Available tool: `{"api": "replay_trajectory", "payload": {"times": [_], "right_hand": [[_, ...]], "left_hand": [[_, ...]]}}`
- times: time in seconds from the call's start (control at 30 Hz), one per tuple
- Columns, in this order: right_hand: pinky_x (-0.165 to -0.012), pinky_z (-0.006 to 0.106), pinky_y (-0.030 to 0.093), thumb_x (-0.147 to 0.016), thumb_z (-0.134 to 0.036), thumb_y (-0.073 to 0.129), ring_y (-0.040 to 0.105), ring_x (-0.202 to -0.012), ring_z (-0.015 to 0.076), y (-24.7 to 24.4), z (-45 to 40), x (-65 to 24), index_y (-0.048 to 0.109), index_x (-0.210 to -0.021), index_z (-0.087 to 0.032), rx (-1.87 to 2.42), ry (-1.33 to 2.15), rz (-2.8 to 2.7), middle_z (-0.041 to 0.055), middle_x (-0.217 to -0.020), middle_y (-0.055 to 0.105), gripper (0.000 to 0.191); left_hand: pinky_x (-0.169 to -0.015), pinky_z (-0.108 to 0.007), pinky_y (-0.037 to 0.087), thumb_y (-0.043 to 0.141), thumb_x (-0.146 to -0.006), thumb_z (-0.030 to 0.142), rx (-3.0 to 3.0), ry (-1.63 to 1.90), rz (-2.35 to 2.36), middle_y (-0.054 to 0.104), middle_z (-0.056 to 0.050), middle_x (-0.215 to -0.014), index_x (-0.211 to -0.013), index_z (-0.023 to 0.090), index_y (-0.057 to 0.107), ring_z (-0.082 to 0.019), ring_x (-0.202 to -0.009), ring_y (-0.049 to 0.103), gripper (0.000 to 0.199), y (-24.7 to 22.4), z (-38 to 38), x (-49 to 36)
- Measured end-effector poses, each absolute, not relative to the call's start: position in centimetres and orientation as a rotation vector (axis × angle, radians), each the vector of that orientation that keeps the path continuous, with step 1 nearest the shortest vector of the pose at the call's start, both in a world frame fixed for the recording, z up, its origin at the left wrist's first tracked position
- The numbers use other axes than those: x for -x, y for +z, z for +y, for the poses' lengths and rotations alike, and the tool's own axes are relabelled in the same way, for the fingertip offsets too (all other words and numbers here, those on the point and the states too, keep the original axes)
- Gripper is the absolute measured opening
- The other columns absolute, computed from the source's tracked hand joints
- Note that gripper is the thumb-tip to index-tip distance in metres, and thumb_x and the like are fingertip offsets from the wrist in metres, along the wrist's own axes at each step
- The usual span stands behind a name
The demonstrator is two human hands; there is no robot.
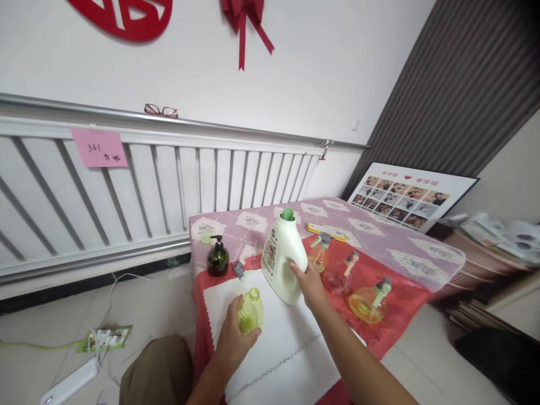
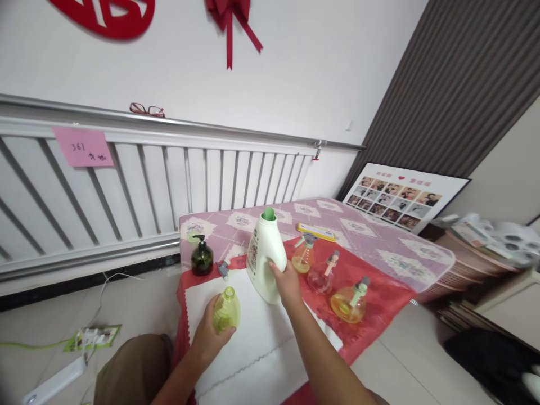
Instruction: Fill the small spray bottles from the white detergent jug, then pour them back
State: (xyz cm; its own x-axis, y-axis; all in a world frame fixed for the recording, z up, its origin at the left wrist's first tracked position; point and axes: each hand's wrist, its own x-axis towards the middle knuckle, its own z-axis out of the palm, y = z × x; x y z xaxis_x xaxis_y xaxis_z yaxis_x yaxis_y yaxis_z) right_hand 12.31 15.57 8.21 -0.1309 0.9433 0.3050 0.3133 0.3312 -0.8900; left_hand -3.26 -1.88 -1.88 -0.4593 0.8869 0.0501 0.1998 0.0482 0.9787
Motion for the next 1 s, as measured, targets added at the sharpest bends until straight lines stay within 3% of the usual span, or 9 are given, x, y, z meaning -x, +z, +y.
{"api": "replay_trajectory", "payload": {"times": [0.17, 0.37, 0.57, 0.7, 0.83, 1.0], "right_hand": [[-0.071, 0.035, 0.052, -0.075, -0.051, 0.064, 0.068, -0.086, 0.0284, 10.1, 15.2, -14.2, 0.064, -0.104, -0.016, 1.165, 0.865, -1.682, 0.0082, -0.094, 0.074, 0.045], [-0.055, 0.029, 0.042, -0.073, -0.050, 0.065, 0.057, -0.058, 0.0189, 14.8, 12.6, -18.5, 0.063, -0.082, -0.019, 1.239, 0.870, -1.824, -0.0021, -0.060, 0.061, 0.033], [-0.053, 0.028, 0.037, -0.070, -0.050, 0.067, 0.048, -0.053, 0.0154, 18.4, 10.5, -22.5, 0.064, -0.080, -0.020, 1.307, 0.893, -2.008, -0.0055, -0.052, 0.052, 0.032], [-0.053, 0.029, 0.039, -0.069, -0.054, 0.066, 0.049, -0.055, 0.0160, 20.0, 10.1, -24.0, 0.065, -0.083, -0.019, 1.339, 0.911, -2.161, -0.0032, -0.058, 0.057, 0.038], [-0.056, 0.030, 0.044, -0.069, -0.055, 0.068, 0.059, -0.065, 0.0200, 21.2, 9.8, -24.6, 0.067, -0.096, -0.018, 1.353, 1.056, -2.233, 0.0030, -0.077, 0.070, 0.046], [-0.054, 0.028, 0.045, -0.073, -0.060, 0.066, 0.064, -0.073, 0.0229, 22.2, 10.1, -24.8, 0.068, -0.098, -0.019, 1.356, 1.038, -2.342, 0.0057, -0.087, 0.072, 0.048]], "left_hand": [[-0.115, -0.041, 0.030, 0.071, -0.065, 0.020, -1.103, 1.489, 1.717, 0.045, -0.015, -0.146, -0.137, 0.020, 0.033, -0.029, -0.136, 0.042, 0.082, -1.9, -1.9, 3.2], [-0.115, -0.043, 0.031, 0.070, -0.066, 0.020, -1.120, 1.492, 1.749, 0.046, -0.017, -0.145, -0.139, 0.016, 0.031, -0.030, -0.135, 0.044, 0.083, -2.1, -1.8, 3.0], [-0.116, -0.040, 0.031, 0.069, -0.066, 0.020, -1.127, 1.489, 1.719, 0.043, -0.017, -0.147, -0.140, 0.015, 0.032, -0.029, -0.137, 0.041, 0.084, -1.7, -2.0, 3.1], [-0.116, -0.043, 0.030, 0.072, -0.065, 0.020, -1.140, 1.501, 1.704, 0.043, -0.016, -0.147, -0.141, 0.016, 0.032, -0.030, -0.137, 0.040, 0.085, -1.8, -2.1, 3.1], [-0.117, -0.043, 0.029, 0.073, -0.063, 0.019, -1.192, 1.508, 1.683, 0.041, -0.016, -0.149, -0.145, 0.018, 0.025, -0.030, -0.138, 0.040, 0.095, -2.3, -2.0, 3.0], [-0.116, -0.044, 0.031, 0.071, -0.064, 0.017, -1.214, 1.520, 1.694, 0.044, -0.018, -0.146, -0.146, 0.017, 0.023, -0.030, -0.136, 0.043, 0.095, -2.9, -1.9, 3.0]]}}
